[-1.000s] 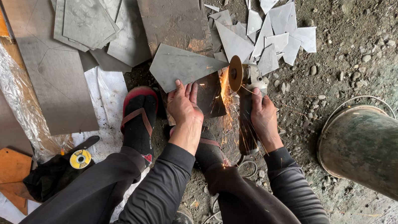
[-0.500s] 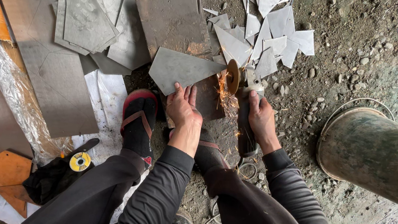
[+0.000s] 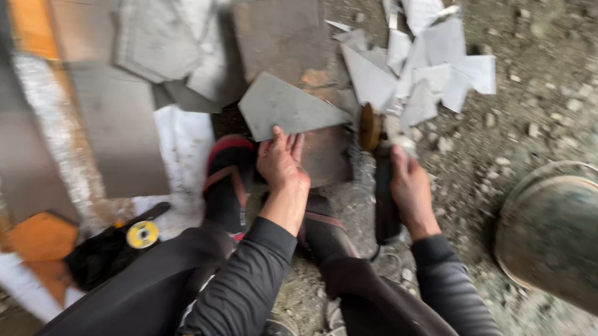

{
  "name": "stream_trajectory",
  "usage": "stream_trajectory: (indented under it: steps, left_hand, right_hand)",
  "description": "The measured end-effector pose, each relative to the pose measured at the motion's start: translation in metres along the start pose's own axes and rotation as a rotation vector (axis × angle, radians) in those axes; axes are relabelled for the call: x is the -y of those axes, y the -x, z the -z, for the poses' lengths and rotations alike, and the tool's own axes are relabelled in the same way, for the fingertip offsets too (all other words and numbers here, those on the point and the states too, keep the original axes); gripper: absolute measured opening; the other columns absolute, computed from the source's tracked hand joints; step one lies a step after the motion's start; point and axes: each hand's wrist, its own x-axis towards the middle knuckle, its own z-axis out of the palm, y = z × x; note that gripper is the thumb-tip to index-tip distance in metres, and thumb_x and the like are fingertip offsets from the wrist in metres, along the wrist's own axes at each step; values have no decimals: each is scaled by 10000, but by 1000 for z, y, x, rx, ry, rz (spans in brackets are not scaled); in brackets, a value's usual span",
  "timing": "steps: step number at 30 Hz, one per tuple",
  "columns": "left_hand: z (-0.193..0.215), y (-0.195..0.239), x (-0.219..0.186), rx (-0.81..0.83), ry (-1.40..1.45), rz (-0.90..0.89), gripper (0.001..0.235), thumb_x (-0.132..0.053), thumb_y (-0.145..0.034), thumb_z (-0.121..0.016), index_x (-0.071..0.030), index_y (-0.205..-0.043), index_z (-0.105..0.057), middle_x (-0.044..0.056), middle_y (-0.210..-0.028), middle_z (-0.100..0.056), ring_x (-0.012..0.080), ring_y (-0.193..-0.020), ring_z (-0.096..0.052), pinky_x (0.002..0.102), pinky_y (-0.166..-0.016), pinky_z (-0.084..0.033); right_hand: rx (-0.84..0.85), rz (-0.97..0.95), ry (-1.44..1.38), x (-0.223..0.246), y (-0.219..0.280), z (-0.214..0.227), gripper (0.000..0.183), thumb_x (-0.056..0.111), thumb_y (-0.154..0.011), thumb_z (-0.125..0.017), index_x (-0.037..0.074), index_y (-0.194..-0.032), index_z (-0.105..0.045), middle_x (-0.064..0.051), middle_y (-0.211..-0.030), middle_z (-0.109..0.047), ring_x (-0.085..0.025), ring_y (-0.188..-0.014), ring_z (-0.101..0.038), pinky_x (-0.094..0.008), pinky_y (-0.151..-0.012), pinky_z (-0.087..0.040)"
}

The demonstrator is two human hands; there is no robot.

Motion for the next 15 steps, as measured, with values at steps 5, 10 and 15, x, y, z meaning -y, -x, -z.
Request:
stream_trajectory:
  steps: [5,10,15]
  left_hand:
    - [2,-26,-51,103,-80,-124,260,-150,-976,-596,-52,-1217,-601,115,-1184,-676,293,-1103,-672,465,-985,-580]
    - [-72,-47,-124,276,-231,-344,233,-149,-1007,-634,-16,-1191,-583,102,-1090,-641,233,-975,-668,456,-908,-620]
    - [-178,-49,-267,608,-988,-762,177,-177,-977,-686,-15,-1036,-723,21,-831,-705,111,-697,-681,309,-618,-647]
  right_hand:
    - [5,-201,-228,-30,8,5,613,532,-1067,-492,-51,-1102,-679,-75,-875,-657,-135,-737,-554,-346,-657,-479]
    - [-55,-224,-203,-71,17,17,663,550,-1119,-487,-88,-1148,-667,-119,-933,-657,-163,-811,-556,-348,-720,-473]
    - [-86,-225,-70,-78,26,33,698,559,-1137,-459,-106,-1192,-666,-192,-980,-688,-204,-872,-626,-362,-795,-498]
